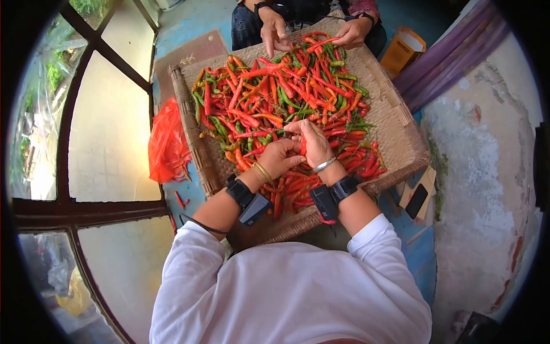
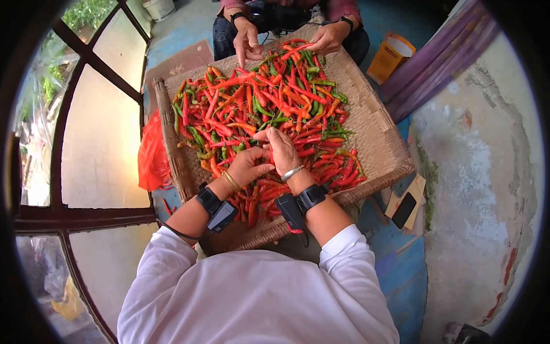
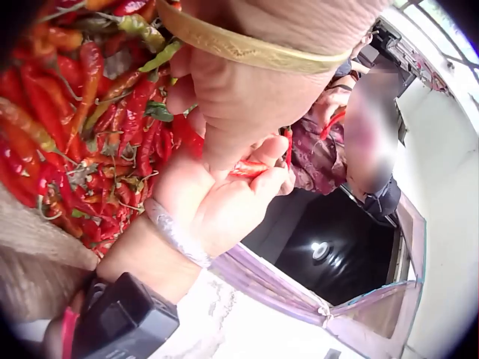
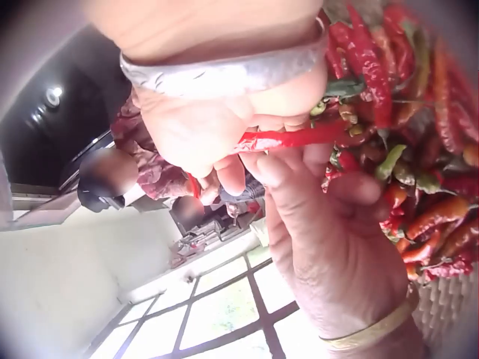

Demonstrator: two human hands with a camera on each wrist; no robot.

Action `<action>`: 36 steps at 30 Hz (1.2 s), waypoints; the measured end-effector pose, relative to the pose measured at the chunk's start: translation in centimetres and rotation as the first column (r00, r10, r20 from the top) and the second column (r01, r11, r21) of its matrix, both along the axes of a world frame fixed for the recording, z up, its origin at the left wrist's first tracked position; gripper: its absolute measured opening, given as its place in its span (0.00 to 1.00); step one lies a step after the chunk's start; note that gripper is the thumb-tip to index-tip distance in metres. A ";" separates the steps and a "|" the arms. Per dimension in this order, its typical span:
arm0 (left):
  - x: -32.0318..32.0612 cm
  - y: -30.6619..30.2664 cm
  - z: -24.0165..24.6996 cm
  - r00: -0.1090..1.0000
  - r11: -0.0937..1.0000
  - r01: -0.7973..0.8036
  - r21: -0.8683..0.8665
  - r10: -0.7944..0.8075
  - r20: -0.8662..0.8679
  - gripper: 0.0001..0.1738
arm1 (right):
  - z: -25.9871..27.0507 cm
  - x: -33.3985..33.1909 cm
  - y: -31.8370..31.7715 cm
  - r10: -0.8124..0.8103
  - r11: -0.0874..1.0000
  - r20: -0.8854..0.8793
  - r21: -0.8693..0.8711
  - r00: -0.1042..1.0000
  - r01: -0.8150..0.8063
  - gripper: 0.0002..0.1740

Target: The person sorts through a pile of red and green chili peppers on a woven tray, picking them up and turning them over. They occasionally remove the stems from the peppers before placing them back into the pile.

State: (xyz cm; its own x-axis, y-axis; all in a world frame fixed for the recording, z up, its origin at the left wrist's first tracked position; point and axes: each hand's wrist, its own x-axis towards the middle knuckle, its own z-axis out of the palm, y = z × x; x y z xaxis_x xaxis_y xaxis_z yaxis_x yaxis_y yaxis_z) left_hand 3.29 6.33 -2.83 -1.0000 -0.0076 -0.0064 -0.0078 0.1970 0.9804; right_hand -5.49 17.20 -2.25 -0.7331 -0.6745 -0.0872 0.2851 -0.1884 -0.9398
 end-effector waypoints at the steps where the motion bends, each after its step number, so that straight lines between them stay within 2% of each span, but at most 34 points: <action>1: 0.0 0.2 -0.2 0.999 0.999 -0.017 -0.052 0.015 -0.035 0.14 | -0.1 -0.1 0.1 0.015 1.000 0.034 -0.007 0.999 -0.014 0.20; 2: -0.1 0.2 -0.4 0.999 0.998 -0.018 -0.055 0.015 -0.051 0.14 | -0.5 -0.3 0.2 0.039 0.996 0.058 -0.079 0.998 -0.034 0.20; 4: -0.1 0.2 -0.4 0.990 0.992 -0.052 -0.116 0.037 -0.133 0.12 | 0.0 -0.3 0.3 0.014 0.994 0.138 -0.106 0.990 0.001 0.18; 6: -0.3 0.0 -1.0 0.975 0.997 -0.041 -0.069 0.025 -0.220 0.09 | 0.5 -0.5 0.6 0.036 0.992 0.137 -0.121 0.990 -0.020 0.16; 8: 0.0 -0.4 -0.1 1.000 0.967 0.023 0.252 -0.024 -0.002 0.05 | 0.8 -1.1 0.9 0.056 0.990 0.146 -0.134 0.988 -0.036 0.14; 10: 0.2 -1.1 0.4 1.000 0.956 -0.017 0.294 0.015 0.010 0.05 | 0.9 -1.7 1.5 0.020 0.980 0.066 -0.200 0.998 -0.007 0.11; 11: 0.2 -1.9 0.4 0.998 0.940 -0.053 0.337 0.045 0.033 0.05 | 1.2 -2.1 2.3 0.024 0.995 0.201 -0.099 0.979 -0.004 0.09; 12: 0.1 -2.5 0.6 0.996 0.921 -0.089 0.378 0.074 0.055 0.05 | 1.3 -2.4 2.8 0.025 0.995 0.197 -0.101 0.980 -0.005 0.09; 13: 0.0 -2.8 1.1 0.988 0.940 -0.155 0.303 0.155 0.024 0.06 | 1.3 -2.7 3.1 0.060 0.998 0.191 -0.019 0.980 -0.058 0.10; 14: -0.1 -2.9 0.9 0.988 0.942 -0.152 0.301 0.154 0.015 0.06 | 1.5 -2.9 3.4 0.095 0.992 0.185 0.062 0.978 -0.108 0.10; 16: -0.7 -3.2 1.3 0.877 0.875 -0.421 0.240 0.460 -0.138 0.07 | 2.1 -3.1 3.8 0.076 0.993 0.176 0.076 0.981 -0.091 0.11; 17: -0.3 -3.5 1.6 0.856 0.867 -0.490 0.095 0.499 -0.139 0.07 | 1.9 -3.3 3.9 0.021 0.997 0.196 -0.073 0.980 -0.006 0.11; 18: -0.2 -3.9 1.7 0.855 0.867 -0.489 0.094 0.498 -0.147 0.07 | 1.9 -3.4 3.9 -0.030 0.973 0.229 -0.215 0.973 0.080 0.11; 19: 0.0 -4.4 1.7 0.836 0.811 -0.533 -0.239 0.462 -0.296 0.07 | 1.9 -3.5 3.7 -0.058 0.913 0.277 -0.374 0.959 0.164 0.16; 20: 0.2 -4.8 1.7 0.826 0.638 -0.560 -0.530 0.374 -0.422 0.08 | 1.9 -3.7 3.7 -0.059 0.912 0.276 -0.376 0.959 0.165 0.16; 21: 0.2 -4.9 1.5 0.871 0.583 -0.491 -0.647 0.344 -0.351 0.12 | 3.5 -3.1 3.3 -0.096 0.888 0.332 -0.398 0.939 0.231 0.20; 22: 0.3 -4.8 1.1 0.870 0.583 -0.493 -0.645 0.345 -0.352 0.12 | 4.4 -2.8 3.1 -0.128 0.861 0.386 -0.414 0.914 0.296 0.25; 23: 0.3 -4.7 0.7 0.905 0.550 -0.424 -0.720 0.282 -0.318 0.13 | 3.3 -3.3 3.4 -0.070 0.899 0.373 -0.378 0.925 0.221 0.31; 24: 0.4 -4.7 0.6 0.935 0.505 -0.354 -0.787 0.221 -0.278 0.13 | 2.1 -3.7 3.5 -0.065 0.899 0.368 -0.381 0.928 0.214 0.31; 25: 0.3 -4.6 0.8 0.933 0.501 -0.359 -0.788 0.223 -0.284 0.13 | 1.2 -3.9 3.5 -0.063 0.964 0.320 -0.225 0.945 0.141 0.30; 26: 0.3 -4.4 0.9 0.956 0.450 -0.288 -0.845 0.188 -0.226 0.14 | 0.3 -4.1 3.7 -0.056 0.996 0.273 -0.056 0.960 0.075 0.30; 27: 0.2 -4.3 1.0 0.974 0.395 -0.212 -0.894 0.155 -0.163 0.14 | 0.7 -3.5 3.5 -0.048 0.999 0.210 -0.001 0.976 0.049 0.28; 28: 0.2 -4.3 1.2 0.975 0.394 -0.213 -0.894 0.151 -0.165 0.14 | 0.7 -3.1 3.2 -0.051 0.999 0.209 -0.003 0.977 0.053 0.28; 30: 0.3 -4.3 1.6 0.989 0.429 -0.146 -0.891 0.097 -0.116 0.13 | 0.8 -2.2 2.5 0.079 0.977 0.084 0.189 0.993 -0.094 0.26; 31: 0.4 -4.4 1.5 0.989 0.428 -0.146 -0.892 0.096 -0.116 0.13 | 1.0 -1.5 2.0 0.104 0.948 0.005 0.303 0.995 -0.100 0.22; 32: 0.4 -4.4 1.1 0.980 0.418 -0.197 -0.887 0.069 -0.186 0.12 | 1.4 -0.9 1.5 0.183 0.892 -0.109 0.437 0.977 -0.118 0.20; 35: 0.4 -4.1 1.2 0.945 0.422 -0.306 -0.854 0.029 -0.324 0.10 | -0.6 0.2 0.5 0.322 0.854 -0.282 0.498 0.904 -0.149 0.18; 36: 0.4 -3.8 1.7 0.920 0.438 -0.358 -0.825 0.017 -0.390 0.09 | -1.2 0.7 0.1 0.313 0.890 -0.362 0.433 0.878 -0.139 0.16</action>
State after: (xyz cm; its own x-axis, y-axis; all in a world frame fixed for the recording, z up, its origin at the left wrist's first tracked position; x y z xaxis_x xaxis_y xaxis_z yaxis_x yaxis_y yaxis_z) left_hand 3.70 2.51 -1.10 -0.9187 -0.0261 0.3941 0.0762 0.9673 0.2417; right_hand -4.83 17.27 -3.48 -0.5900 -0.8013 -0.0988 -0.1541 0.2319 -0.9604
